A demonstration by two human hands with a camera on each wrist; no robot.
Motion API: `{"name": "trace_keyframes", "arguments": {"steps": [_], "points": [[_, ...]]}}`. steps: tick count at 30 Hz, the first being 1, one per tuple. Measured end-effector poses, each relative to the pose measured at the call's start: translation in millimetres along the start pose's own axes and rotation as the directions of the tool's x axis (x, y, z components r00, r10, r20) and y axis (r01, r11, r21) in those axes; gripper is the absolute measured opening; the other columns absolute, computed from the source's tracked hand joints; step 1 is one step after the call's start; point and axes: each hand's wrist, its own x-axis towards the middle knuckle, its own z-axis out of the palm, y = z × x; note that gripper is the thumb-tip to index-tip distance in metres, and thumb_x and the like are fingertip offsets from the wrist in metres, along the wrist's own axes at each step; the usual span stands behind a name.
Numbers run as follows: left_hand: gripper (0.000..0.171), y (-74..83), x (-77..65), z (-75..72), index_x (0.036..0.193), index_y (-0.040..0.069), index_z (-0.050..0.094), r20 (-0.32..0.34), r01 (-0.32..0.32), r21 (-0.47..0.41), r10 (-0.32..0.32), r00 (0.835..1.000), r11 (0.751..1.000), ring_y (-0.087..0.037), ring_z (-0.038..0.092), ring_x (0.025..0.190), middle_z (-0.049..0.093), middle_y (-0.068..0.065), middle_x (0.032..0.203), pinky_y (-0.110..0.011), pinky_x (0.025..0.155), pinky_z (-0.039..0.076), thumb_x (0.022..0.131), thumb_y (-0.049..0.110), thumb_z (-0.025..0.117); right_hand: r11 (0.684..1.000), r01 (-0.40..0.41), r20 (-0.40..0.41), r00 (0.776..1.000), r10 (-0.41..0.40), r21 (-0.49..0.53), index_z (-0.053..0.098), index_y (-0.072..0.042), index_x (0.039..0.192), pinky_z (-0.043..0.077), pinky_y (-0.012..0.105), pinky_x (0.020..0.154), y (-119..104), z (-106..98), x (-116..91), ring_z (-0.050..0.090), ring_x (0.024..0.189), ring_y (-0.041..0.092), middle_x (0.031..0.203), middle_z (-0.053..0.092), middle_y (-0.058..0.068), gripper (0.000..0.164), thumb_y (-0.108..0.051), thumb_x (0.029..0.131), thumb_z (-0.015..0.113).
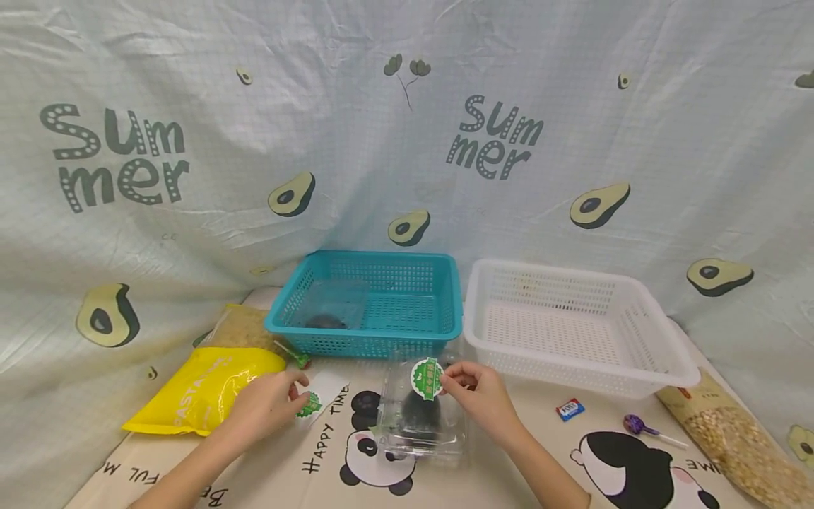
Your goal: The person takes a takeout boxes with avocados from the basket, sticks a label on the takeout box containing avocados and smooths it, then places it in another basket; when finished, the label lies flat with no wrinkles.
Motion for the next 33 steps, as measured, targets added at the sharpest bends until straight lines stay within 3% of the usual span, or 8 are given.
{"name": "trace_keyframes", "arguments": {"steps": [5, 10, 13, 18, 22, 27, 30, 33], "points": [[0.013, 44.8, 11.8, -1.2, 0.086, 0.015, 0.066, -0.036, -0.168, -0.139, 0.164, 0.986, 0.976, -0.006, 0.048, 0.058, 0.058, 0.008, 0.067, -0.018, 0.051, 0.04, 0.08, 0.027, 0.063, 1.0, 0.005, 0.015, 1.0, -0.004, -0.027, 0.064, -0.006, 0.086, 0.043, 0.023, 0.059, -3.0, 1.8, 3.2, 0.062, 0.071, 0.028, 0.072, 0.067, 0.007, 0.022, -0.027, 0.081, 0.063], [0.022, 79.2, 21.5, 12.6, 0.096, 0.015, 0.065, -0.052, -0.305, -0.348, 0.306, 0.951, 0.887, -0.004, 0.055, 0.07, 0.064, 0.009, 0.078, -0.017, 0.057, 0.044, 0.085, 0.032, 0.057, 0.997, 0.008, 0.036, 0.999, -0.006, -0.072, 0.064, -0.008, 0.086, 0.037, 0.021, 0.051, -2.3, 6.0, 7.0, 0.059, 0.065, 0.024, 0.07, 0.067, 0.002, 0.019, -0.026, 0.081, 0.064], [0.024, 90.0, 26.9, 22.8, 0.096, 0.015, 0.067, -0.069, -0.327, -0.44, 0.332, 0.941, 0.836, -0.002, 0.056, 0.07, 0.065, 0.009, 0.078, -0.018, 0.055, 0.044, 0.086, 0.033, 0.057, 0.997, 0.018, 0.05, 0.999, -0.014, -0.078, 0.064, -0.008, 0.086, 0.034, 0.02, 0.047, -1.5, 8.1, 8.2, 0.053, 0.057, 0.016, 0.07, 0.067, 0.002, 0.017, -0.025, 0.081, 0.064], [0.017, 98.3, 33.7, 30.6, 0.087, 0.014, 0.07, -0.085, -0.299, -0.531, 0.301, 0.95, 0.793, -0.002, 0.056, 0.066, 0.066, 0.007, 0.074, -0.018, 0.052, 0.045, 0.082, 0.028, 0.063, 0.995, 0.05, 0.077, 0.996, -0.044, -0.085, 0.062, -0.006, 0.088, 0.029, 0.02, 0.044, -1.0, 9.0, 9.8, 0.044, 0.049, 0.006, 0.069, 0.067, 0.003, 0.018, -0.023, 0.081, 0.064], [0.016, 103.6, 37.9, 32.6, 0.085, 0.013, 0.071, -0.032, -0.245, -0.558, 0.275, 0.961, 0.792, -0.003, 0.056, 0.062, 0.066, 0.005, 0.072, -0.019, 0.051, 0.045, 0.08, 0.027, 0.065, 0.988, 0.059, 0.051, 0.997, -0.052, -0.146, 0.062, -0.01, 0.08, 0.026, 0.019, 0.041, -0.2, 8.7, 12.5, 0.043, 0.045, 0.008, 0.059, 0.062, 0.0, 0.015, -0.025, 0.082, 0.063], [0.018, 109.9, 41.3, 36.3, 0.084, 0.011, 0.071, 0.043, -0.201, -0.517, 0.26, 0.965, 0.832, -0.002, 0.054, 0.053, 0.065, 0.005, 0.069, -0.021, 0.045, 0.044, 0.08, 0.027, 0.065, 0.955, 0.088, -0.021, 0.995, -0.098, -0.283, 0.061, -0.013, 0.068, 0.03, 0.02, 0.043, 2.9, 9.0, 18.1, 0.037, 0.045, 0.005, 0.05, 0.044, -0.005, 0.017, -0.025, 0.08, 0.065], [0.017, 113.7, 41.9, 38.2, 0.083, 0.012, 0.072, 0.024, -0.242, -0.432, 0.28, 0.96, 0.869, 0.0, 0.051, 0.047, 0.065, 0.006, 0.066, -0.02, 0.042, 0.041, 0.079, 0.026, 0.065, 0.936, 0.093, -0.051, 0.992, -0.117, -0.34, 0.059, -0.012, 0.064, 0.031, 0.021, 0.045, 5.1, 9.6, 19.6, 0.034, 0.046, 0.005, 0.05, 0.039, -0.006, 0.018, -0.02, 0.077, 0.068], [0.015, 116.6, 41.4, 38.8, 0.08, 0.016, 0.073, -0.035, -0.307, -0.285, 0.31, 0.95, 0.908, 0.002, 0.045, 0.046, 0.063, 0.011, 0.061, -0.018, 0.052, 0.038, 0.078, 0.028, 0.065, 0.918, 0.098, -0.063, 0.989, -0.132, -0.384, 0.059, -0.013, 0.061, 0.031, 0.02, 0.046, 6.7, 11.2, 20.1, 0.034, 0.046, 0.004, 0.049, 0.038, -0.007, 0.018, -0.017, 0.075, 0.07]]}}
